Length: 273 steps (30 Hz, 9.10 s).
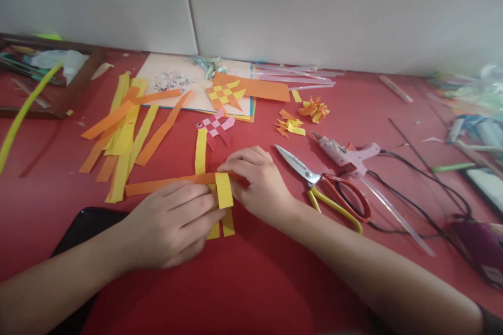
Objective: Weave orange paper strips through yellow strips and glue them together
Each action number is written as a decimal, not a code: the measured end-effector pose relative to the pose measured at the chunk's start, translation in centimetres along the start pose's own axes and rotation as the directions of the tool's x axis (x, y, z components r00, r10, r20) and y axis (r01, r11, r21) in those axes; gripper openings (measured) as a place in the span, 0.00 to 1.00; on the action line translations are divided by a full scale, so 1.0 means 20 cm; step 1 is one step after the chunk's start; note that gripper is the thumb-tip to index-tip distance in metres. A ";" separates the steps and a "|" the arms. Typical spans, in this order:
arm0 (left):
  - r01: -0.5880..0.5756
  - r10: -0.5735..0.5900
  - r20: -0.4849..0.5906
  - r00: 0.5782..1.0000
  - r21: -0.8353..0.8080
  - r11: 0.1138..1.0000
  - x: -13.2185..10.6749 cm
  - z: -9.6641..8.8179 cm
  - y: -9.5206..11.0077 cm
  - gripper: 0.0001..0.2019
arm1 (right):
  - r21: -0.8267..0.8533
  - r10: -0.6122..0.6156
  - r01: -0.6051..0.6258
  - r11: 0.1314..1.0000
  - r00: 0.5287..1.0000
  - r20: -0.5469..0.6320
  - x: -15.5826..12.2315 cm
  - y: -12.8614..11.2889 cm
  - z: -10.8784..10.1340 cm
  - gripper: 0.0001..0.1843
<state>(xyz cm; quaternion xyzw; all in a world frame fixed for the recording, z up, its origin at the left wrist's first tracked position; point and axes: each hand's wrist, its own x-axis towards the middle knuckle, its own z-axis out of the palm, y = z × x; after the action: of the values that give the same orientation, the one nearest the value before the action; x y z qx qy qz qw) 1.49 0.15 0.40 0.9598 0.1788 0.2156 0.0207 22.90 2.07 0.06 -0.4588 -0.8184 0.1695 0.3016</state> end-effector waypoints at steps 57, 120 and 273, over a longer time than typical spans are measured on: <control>0.079 -0.088 0.101 0.991 0.090 0.993 -0.03 -0.05 0.02 0.09 | -0.095 -0.213 0.229 0.969 0.965 0.153 -0.22 -0.03 -0.05 0.11; 0.050 -0.051 0.000 0.999 0.087 0.995 0.00 0.01 0.06 0.09 | -0.160 -0.186 0.202 0.966 0.977 0.109 -0.21 -0.03 0.01 0.16; 0.620 -0.656 0.267 0.706 -0.679 0.392 0.04 -0.11 0.05 0.17 | -0.029 -0.248 0.255 0.967 0.958 0.141 0.02 -0.24 -0.15 0.10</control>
<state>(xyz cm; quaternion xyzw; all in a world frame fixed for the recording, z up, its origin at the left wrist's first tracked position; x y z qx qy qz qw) 1.58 -0.62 2.87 0.7192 0.4311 0.2641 0.4767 21.61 -0.15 5.10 -0.3453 -0.8925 0.1416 0.2534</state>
